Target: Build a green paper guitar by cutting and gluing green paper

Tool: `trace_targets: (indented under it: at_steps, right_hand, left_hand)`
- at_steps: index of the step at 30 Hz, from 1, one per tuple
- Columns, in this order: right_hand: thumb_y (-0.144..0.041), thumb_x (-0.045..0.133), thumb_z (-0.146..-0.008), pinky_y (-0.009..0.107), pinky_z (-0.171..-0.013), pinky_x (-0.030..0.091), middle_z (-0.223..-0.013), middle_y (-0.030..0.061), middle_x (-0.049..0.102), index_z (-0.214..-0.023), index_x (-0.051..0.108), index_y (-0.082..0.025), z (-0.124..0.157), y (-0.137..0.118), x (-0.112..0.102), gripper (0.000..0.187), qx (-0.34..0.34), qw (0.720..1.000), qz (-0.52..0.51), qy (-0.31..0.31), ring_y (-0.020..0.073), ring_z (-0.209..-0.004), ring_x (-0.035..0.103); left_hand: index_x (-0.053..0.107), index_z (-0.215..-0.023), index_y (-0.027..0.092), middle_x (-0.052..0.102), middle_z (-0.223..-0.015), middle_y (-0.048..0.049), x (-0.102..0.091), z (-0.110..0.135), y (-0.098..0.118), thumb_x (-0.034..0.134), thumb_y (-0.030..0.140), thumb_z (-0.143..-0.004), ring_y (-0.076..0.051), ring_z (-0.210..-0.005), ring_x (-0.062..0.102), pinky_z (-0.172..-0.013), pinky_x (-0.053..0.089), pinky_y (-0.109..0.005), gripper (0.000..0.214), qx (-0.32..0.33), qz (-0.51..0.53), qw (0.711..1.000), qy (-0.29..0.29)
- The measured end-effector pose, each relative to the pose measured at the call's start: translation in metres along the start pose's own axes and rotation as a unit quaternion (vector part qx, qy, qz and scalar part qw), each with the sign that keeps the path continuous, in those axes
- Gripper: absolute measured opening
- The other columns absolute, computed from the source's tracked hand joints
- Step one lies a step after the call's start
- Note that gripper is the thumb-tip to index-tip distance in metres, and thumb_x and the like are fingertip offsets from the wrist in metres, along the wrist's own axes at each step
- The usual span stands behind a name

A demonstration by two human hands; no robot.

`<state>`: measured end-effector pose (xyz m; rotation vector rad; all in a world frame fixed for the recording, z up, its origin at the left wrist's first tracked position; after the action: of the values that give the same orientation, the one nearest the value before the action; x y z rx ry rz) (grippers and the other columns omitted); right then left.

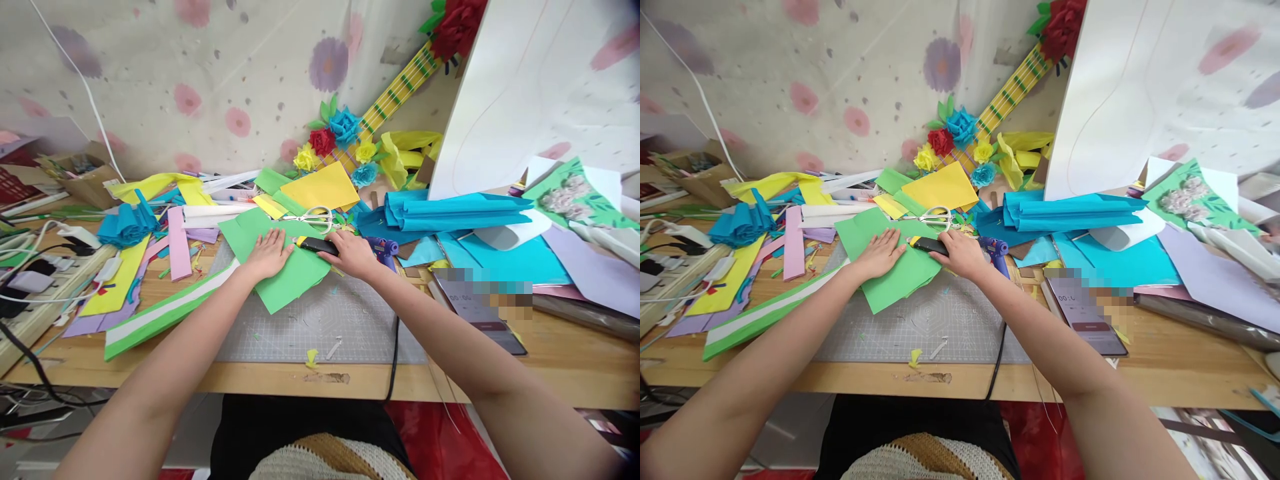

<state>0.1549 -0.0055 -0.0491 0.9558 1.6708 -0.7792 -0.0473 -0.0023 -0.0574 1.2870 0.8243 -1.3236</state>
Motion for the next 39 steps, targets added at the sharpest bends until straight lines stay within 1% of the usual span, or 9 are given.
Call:
trace_targets:
  at_steps: [4,8,10,12,15,19,24,30,39]
  right_hand:
    - [-0.054,0.046,-0.088,0.03,-0.067,0.04,-0.106,0.0084,0.062,-0.104,0.057,-0.019,0.02,0.008,-0.005,0.04,-0.009,0.999,-0.032,0.018,0.0222,-0.096,0.058]
    - [-0.055,0.047,-0.087,0.03,-0.068,0.041,-0.11,0.0082,0.062,-0.109,0.056,-0.02,0.04,0.014,-0.012,0.042,-0.012,0.999,-0.036,0.023,0.0221,-0.098,0.058]
    - [-0.055,0.047,-0.087,0.03,-0.067,0.041,-0.107,0.0082,0.063,-0.108,0.056,-0.02,0.044,0.016,-0.013,0.042,-0.006,1.0,-0.028,0.011,0.0222,-0.097,0.058]
    - [-0.055,0.046,-0.087,0.03,-0.067,0.041,-0.106,0.0085,0.063,-0.107,0.057,-0.02,0.044,0.017,-0.013,0.041,0.0,1.0,-0.025,0.003,0.0223,-0.096,0.058]
    - [-0.054,0.046,-0.087,0.03,-0.068,0.04,-0.107,0.0082,0.063,-0.107,0.056,-0.02,0.041,0.016,-0.014,0.041,0.002,1.0,-0.024,0.007,0.0225,-0.097,0.059]
    - [-0.051,0.047,-0.088,0.029,-0.065,0.039,-0.11,0.0073,0.063,-0.109,0.056,-0.021,0.036,0.011,-0.017,0.037,-0.002,1.0,-0.021,0.014,0.0221,-0.098,0.058]
    - [-0.051,0.046,-0.088,0.028,-0.061,0.037,-0.109,0.0079,0.063,-0.107,0.056,-0.021,0.028,0.004,-0.018,0.037,0.018,1.0,0.003,-0.002,0.0223,-0.096,0.058]
    - [-0.053,0.045,-0.088,0.03,-0.066,0.039,-0.101,0.0092,0.063,-0.103,0.056,-0.02,0.011,-0.001,-0.012,0.038,0.023,1.0,0.007,-0.013,0.0239,-0.098,0.056]
    - [-0.052,0.045,-0.089,0.033,-0.07,0.041,-0.104,0.0111,0.061,-0.107,0.056,-0.019,-0.017,-0.007,-0.003,0.039,0.03,0.999,0.012,-0.025,0.0254,-0.098,0.056]
  left_hand:
    - [0.014,-0.148,0.008,0.015,-0.155,-0.0095,-0.006,0.015,0.012,0.011,0.05,-0.093,-0.022,-0.143,0.012,-0.116,0.015,-0.041,0.069,0.02,0.014,1.0,-0.006]
    - [0.028,-0.144,0.009,0.029,-0.151,-0.0107,-0.017,0.015,0.013,0.014,0.043,-0.094,-0.02,-0.139,0.027,-0.114,0.021,-0.034,0.062,0.051,0.012,0.997,0.061]
    - [0.033,-0.142,0.01,0.027,-0.152,-0.0116,-0.017,0.008,0.007,0.016,0.044,-0.094,-0.022,-0.141,0.021,-0.116,0.017,-0.039,0.061,0.04,-0.015,0.995,0.087]
    - [0.03,-0.143,0.01,0.02,-0.154,-0.0124,-0.012,0.0,0.0,0.017,0.047,-0.094,-0.025,-0.143,0.013,-0.116,0.012,-0.045,0.063,0.015,-0.034,0.997,0.067]
    - [0.02,-0.147,0.009,0.012,-0.155,-0.0112,-0.004,-0.007,-0.007,0.014,0.049,-0.093,-0.024,-0.144,0.007,-0.116,0.009,-0.045,0.067,-0.006,-0.035,0.999,0.02]
    - [0.016,-0.148,0.009,0.008,-0.156,-0.0099,-0.002,-0.009,-0.008,0.011,0.051,-0.093,-0.023,-0.144,0.005,-0.117,0.009,-0.044,0.069,-0.007,-0.031,0.999,0.001]
    - [0.016,-0.147,0.007,0.01,-0.156,-0.0101,-0.002,-0.009,-0.009,0.01,0.05,-0.093,-0.023,-0.144,0.006,-0.117,0.009,-0.044,0.07,-0.006,-0.027,1.0,0.001]
    - [0.014,-0.147,0.006,0.01,-0.155,-0.01,0.002,-0.01,-0.011,0.01,0.051,-0.092,-0.022,-0.144,0.005,-0.117,0.008,-0.044,0.071,-0.002,-0.024,1.0,0.008]
    - [0.015,-0.148,0.009,0.009,-0.155,-0.0107,-0.001,-0.009,-0.011,0.008,0.052,-0.092,-0.022,-0.144,0.005,-0.116,0.008,-0.043,0.071,-0.002,-0.012,1.0,0.006]
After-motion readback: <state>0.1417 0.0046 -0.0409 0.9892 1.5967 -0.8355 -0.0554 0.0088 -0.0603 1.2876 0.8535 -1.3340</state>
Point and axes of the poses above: each hand's wrist, its own z-axis away from the middle knuckle, its own x-axis out of the palm, y = z × x, the point moved 3 cm from there along -z, towards the middle knuckle
